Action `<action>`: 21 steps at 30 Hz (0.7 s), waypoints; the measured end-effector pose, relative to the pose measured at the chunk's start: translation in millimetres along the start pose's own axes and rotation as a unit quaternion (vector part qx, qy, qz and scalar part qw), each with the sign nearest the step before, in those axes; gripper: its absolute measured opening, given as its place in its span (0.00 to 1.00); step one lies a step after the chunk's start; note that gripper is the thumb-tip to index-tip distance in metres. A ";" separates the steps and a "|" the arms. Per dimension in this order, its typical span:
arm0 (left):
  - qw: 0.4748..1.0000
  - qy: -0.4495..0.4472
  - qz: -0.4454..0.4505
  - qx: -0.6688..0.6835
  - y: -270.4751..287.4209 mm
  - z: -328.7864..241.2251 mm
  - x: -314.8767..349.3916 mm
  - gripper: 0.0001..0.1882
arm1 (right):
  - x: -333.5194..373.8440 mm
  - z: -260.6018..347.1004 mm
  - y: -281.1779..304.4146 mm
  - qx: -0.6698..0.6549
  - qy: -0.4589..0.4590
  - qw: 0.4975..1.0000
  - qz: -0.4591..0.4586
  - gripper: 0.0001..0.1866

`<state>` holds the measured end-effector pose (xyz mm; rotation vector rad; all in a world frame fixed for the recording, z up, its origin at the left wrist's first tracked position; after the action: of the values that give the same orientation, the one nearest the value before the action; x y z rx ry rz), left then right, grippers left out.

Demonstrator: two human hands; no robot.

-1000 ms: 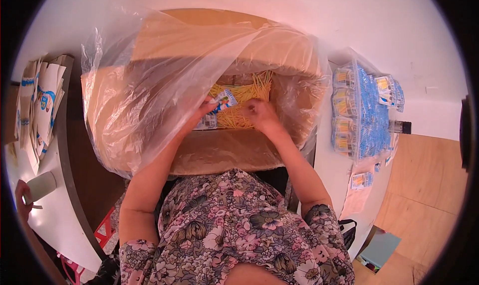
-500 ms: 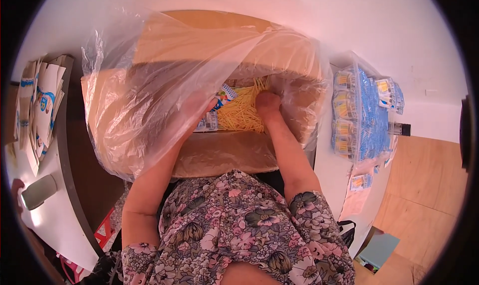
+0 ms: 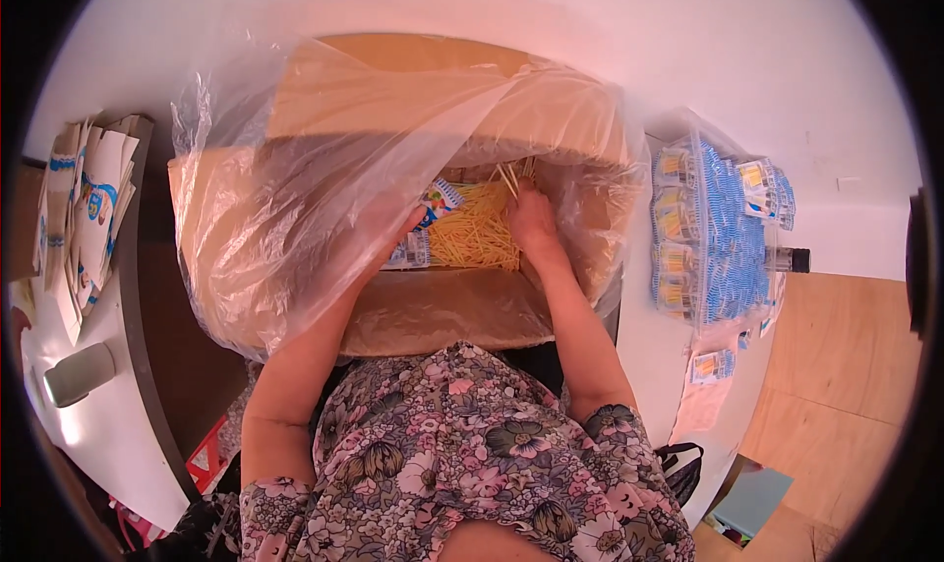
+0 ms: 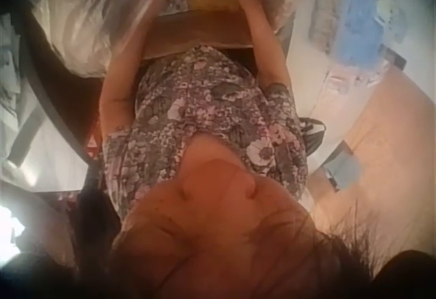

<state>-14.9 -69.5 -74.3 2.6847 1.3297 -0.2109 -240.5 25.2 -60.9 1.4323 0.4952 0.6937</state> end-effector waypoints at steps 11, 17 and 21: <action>0.983 -0.085 0.158 0.028 -11.2 -14.4 -3.6 0.08 | 59.1 41.7 3.9 0.008 0.141 0.943 0.302 0.23; 0.976 -0.084 0.188 0.072 -25.8 -10.1 9.4 0.10 | 77.0 26.9 -8.0 -0.160 0.295 0.905 0.260 0.16; 0.978 -0.015 0.171 0.120 -30.9 -18.9 13.3 0.11 | 78.6 15.5 -21.2 -0.135 0.215 0.934 0.252 0.15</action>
<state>-30.3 -37.1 -60.2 3.0390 0.8600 -0.3921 -170.9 68.6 -72.9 1.1459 0.3445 1.4519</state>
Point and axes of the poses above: each hand's wrist, its own x-axis away from the middle knuckle, its own y-axis out of the back of the hand, z = x × y, the point moved 3 cm from there along -x, towards the middle knuckle, and after that the axes turned 14 degrees about -y, right-handed, at the moved point
